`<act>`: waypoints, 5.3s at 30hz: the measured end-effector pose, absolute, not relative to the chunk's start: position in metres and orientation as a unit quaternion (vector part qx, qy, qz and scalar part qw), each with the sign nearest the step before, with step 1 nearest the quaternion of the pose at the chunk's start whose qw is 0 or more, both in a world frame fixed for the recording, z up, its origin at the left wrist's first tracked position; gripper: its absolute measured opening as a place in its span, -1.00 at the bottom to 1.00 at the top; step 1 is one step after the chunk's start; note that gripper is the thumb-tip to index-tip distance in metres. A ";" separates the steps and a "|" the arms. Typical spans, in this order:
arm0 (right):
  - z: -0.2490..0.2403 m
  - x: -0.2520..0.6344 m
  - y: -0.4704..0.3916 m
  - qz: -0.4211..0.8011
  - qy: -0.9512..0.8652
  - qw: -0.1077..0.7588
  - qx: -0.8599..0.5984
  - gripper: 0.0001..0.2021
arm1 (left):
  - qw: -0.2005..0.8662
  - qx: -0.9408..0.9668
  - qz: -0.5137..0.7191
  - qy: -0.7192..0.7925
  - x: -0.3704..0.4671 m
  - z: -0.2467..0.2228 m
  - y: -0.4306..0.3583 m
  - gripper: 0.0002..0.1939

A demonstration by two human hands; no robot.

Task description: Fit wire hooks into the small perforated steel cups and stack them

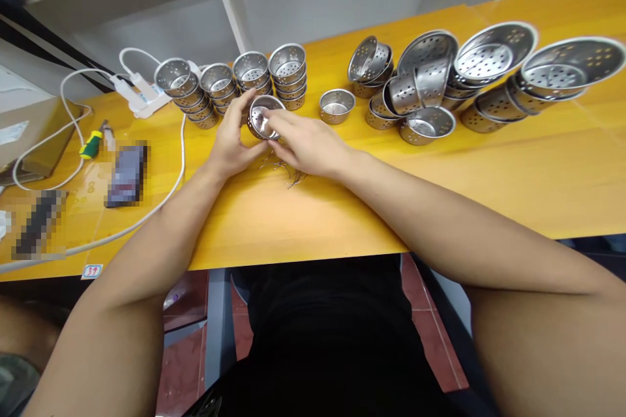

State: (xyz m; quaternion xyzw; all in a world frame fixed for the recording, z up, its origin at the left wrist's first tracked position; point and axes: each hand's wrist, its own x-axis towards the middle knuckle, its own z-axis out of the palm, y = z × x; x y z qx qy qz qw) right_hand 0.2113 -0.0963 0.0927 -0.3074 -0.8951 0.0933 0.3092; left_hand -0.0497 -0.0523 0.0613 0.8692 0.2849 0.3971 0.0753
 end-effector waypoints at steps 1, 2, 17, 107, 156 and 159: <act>0.092 0.210 -0.096 0.112 -0.891 0.314 -0.309 -0.64 | 0.069 0.872 0.395 0.281 -0.051 0.061 -0.051 -0.05; 0.091 0.210 -0.095 0.131 -0.886 0.320 -0.308 -0.59 | 0.062 0.875 0.391 0.278 -0.052 0.060 -0.049 -0.06; 0.085 0.209 -0.087 0.207 -0.790 0.438 -0.376 -0.57 | 0.041 0.883 0.383 0.267 -0.056 0.052 -0.036 -0.16; 0.179 0.243 -0.031 0.077 -0.760 0.333 -0.553 -0.51 | 0.144 0.872 0.293 0.364 -0.057 0.069 -0.065 -0.33; 0.098 0.222 -0.088 0.243 -0.827 0.370 -0.347 -0.68 | 0.127 0.875 0.323 0.337 -0.046 0.072 -0.062 -0.08; 0.097 0.221 -0.090 0.224 -0.829 0.377 -0.346 -0.69 | 0.122 0.874 0.324 0.341 -0.047 0.071 -0.061 -0.12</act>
